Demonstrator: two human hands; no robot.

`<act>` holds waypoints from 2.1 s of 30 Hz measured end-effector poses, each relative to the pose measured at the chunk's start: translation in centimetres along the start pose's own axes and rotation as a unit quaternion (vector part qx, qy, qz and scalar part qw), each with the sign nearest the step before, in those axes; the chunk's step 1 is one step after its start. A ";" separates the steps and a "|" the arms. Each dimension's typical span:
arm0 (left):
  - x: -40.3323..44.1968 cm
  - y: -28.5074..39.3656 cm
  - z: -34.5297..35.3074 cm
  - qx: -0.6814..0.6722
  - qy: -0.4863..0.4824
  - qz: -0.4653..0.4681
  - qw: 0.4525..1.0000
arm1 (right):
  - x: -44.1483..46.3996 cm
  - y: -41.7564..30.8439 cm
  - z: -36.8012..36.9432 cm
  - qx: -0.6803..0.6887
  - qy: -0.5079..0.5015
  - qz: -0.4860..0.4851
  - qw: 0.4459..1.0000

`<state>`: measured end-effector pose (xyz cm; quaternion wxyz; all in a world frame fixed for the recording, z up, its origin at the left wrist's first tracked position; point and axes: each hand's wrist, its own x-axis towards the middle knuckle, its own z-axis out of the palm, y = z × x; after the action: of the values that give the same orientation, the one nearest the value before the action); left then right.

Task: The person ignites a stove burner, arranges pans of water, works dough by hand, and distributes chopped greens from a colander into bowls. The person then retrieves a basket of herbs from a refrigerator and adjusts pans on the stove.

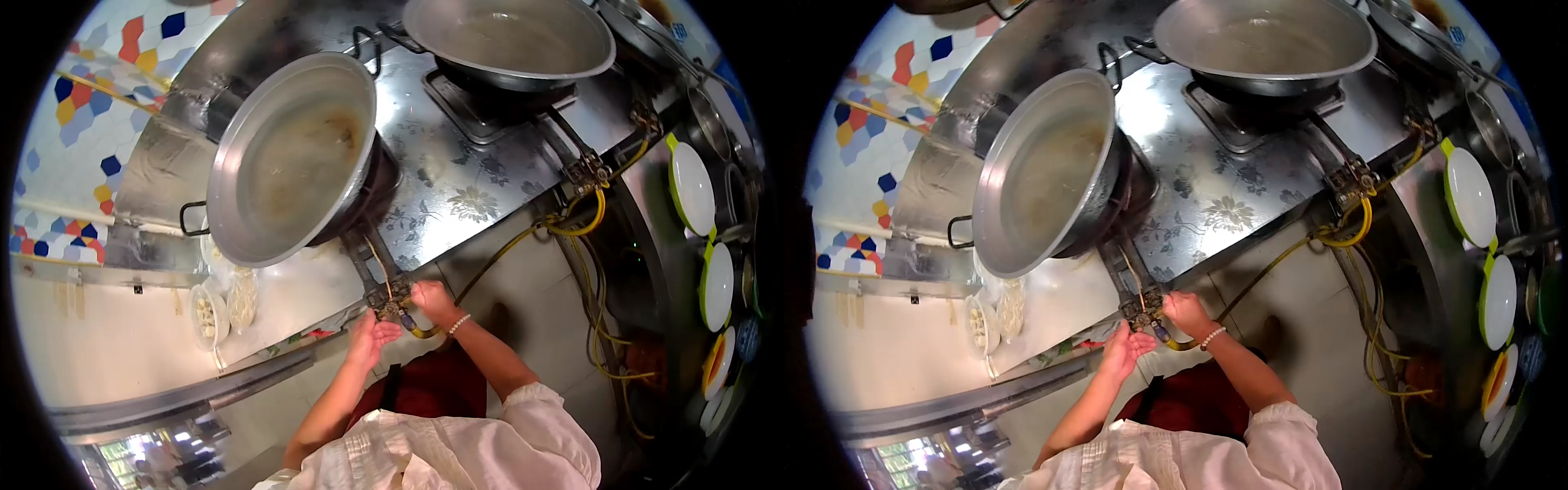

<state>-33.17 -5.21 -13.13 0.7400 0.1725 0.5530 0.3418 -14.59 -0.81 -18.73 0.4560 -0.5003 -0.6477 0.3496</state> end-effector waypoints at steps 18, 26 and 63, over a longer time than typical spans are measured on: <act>1.1 -2.9 -8.9 -0.154 -0.012 -0.105 0.982 | -6.7 -0.5 -11.2 -0.120 0.062 0.100 0.986; -4.8 -7.6 14.2 0.327 -0.116 -0.075 0.935 | -13.9 2.6 -40.5 0.081 0.561 0.220 0.794; 12.7 -9.4 66.3 0.216 -0.308 0.009 0.926 | -16.6 2.4 -49.6 -0.317 0.294 0.325 0.841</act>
<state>33.80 5.10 -6.19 0.8161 0.4295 0.3562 0.1506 34.29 -16.40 -8.10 0.3016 -0.8785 -0.3594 0.0895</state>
